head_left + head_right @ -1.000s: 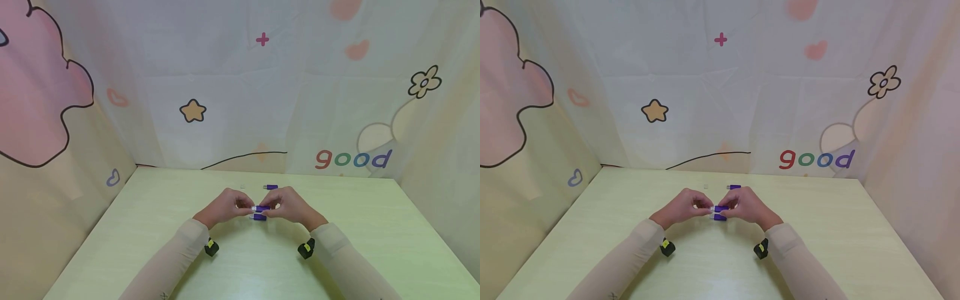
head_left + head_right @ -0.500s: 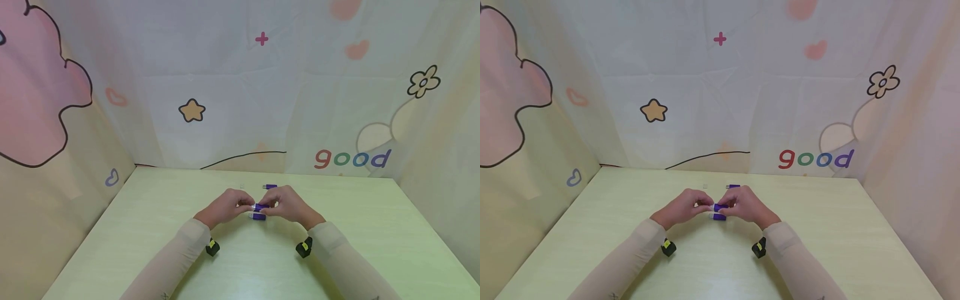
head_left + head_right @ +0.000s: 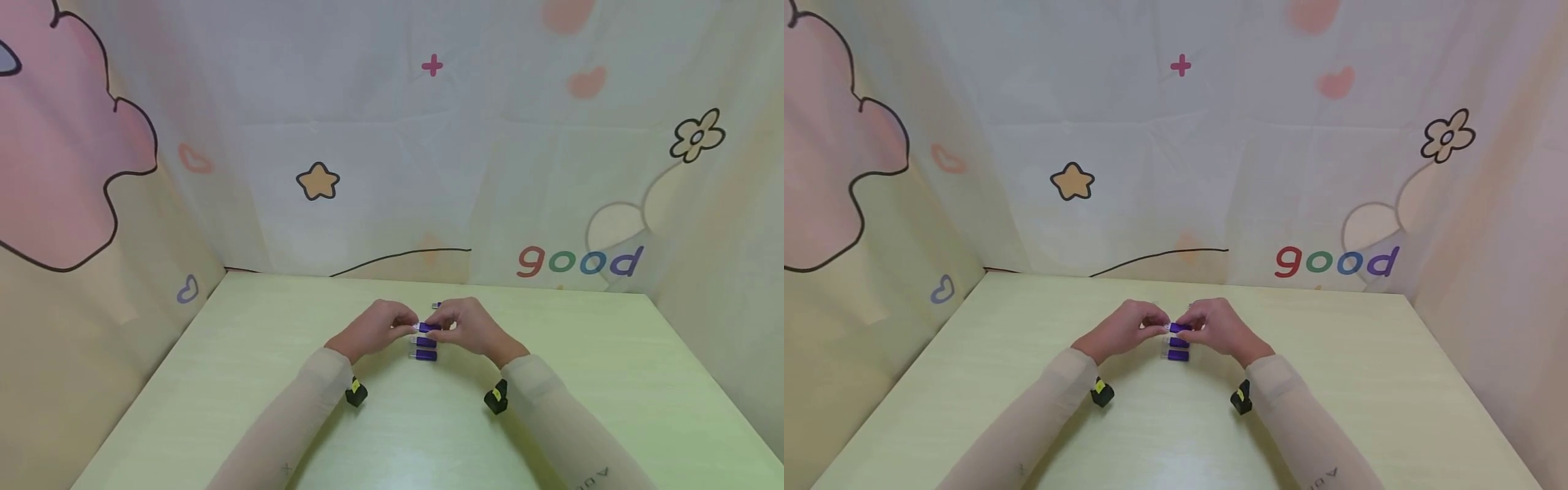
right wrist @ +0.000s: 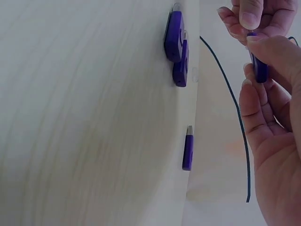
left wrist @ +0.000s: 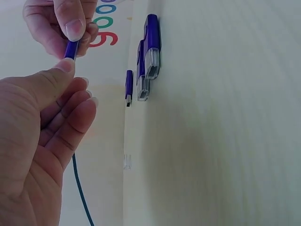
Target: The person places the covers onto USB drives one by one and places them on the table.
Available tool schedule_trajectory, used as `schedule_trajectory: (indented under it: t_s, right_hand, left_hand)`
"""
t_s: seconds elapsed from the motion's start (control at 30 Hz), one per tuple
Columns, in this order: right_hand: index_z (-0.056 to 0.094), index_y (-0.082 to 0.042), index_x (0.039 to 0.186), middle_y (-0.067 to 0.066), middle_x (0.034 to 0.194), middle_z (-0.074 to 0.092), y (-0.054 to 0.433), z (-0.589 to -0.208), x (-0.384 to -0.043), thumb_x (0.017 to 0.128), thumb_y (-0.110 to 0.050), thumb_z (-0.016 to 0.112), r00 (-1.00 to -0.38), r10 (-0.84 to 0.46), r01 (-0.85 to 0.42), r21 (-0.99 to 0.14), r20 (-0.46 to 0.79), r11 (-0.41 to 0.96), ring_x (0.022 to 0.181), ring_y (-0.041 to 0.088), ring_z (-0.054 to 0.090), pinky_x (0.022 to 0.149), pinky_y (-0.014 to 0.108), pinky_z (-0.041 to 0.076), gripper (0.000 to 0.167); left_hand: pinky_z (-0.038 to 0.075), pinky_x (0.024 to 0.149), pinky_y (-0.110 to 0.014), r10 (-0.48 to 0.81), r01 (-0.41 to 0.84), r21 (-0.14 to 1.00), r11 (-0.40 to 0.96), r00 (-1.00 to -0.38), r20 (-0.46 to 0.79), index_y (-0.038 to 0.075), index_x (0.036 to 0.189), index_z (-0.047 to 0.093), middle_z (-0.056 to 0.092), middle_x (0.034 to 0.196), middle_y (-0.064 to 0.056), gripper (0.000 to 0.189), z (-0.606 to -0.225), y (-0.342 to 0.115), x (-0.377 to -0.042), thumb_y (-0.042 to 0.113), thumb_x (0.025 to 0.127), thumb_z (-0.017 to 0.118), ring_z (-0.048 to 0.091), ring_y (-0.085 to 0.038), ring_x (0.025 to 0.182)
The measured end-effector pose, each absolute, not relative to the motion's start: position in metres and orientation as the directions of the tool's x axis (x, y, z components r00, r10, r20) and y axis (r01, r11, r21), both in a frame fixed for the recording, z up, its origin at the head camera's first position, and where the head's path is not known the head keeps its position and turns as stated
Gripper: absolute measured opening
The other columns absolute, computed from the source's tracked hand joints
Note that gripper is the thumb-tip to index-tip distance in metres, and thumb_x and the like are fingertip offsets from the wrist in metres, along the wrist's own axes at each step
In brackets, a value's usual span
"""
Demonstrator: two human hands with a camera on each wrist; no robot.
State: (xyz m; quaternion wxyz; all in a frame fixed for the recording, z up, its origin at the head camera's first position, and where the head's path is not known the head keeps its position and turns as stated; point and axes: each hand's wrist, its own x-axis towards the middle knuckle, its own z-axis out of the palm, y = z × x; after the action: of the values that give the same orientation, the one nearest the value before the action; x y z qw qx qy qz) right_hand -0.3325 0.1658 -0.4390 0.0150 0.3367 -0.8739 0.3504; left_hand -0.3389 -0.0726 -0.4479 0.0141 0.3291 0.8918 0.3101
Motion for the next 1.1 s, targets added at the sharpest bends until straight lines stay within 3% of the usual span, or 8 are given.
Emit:
schedule_trajectory:
  t_s: [0.37, 0.77, 1.1]
  right_hand:
    - [0.081, -0.012, 0.099, 0.003, 0.097, 0.079, 0.174, -0.448, -0.351, 0.084, -0.020, 0.086, -0.886, -0.443, -0.412, -0.676, 0.140, 0.611, 0.082, 0.011, 0.070, 0.080, 0.031, 0.061, 0.017]
    - [0.079, -0.015, 0.100, -0.003, 0.093, 0.076, 0.171, -0.460, -0.364, 0.090, -0.022, 0.080, -0.874, -0.484, -0.366, -0.610, -0.034, 0.703, 0.082, 0.013, 0.063, 0.083, 0.032, 0.056, 0.012]
    - [0.077, -0.011, 0.102, -0.001, 0.094, 0.076, 0.166, -0.453, -0.365, 0.092, -0.019, 0.078, -0.869, -0.489, -0.361, -0.569, -0.083, 0.739, 0.085, 0.013, 0.065, 0.091, 0.036, 0.057, 0.013]
  left_hand:
    - [0.058, 0.091, -0.030, 0.526, 0.486, 0.580, 0.654, -0.843, 0.114, 0.012, 0.114, 0.077, 0.077, 0.106, 0.000, 0.021, -0.459, -0.068, -0.359, 0.023, 0.097, 0.072, 0.067, -0.010, 0.090]
    - [0.056, 0.089, -0.029, 0.559, 0.498, 0.523, 0.692, -0.828, 0.047, 0.013, 0.107, 0.078, 0.075, 0.100, 0.003, 0.014, -0.473, -0.061, -0.375, 0.019, 0.099, 0.070, 0.063, -0.010, 0.089]
    - [0.055, 0.088, -0.030, 0.560, 0.499, 0.506, 0.703, -0.827, 0.038, 0.012, 0.102, 0.077, 0.072, 0.095, 0.003, 0.009, -0.475, -0.058, -0.378, 0.018, 0.097, 0.072, 0.061, -0.012, 0.088]
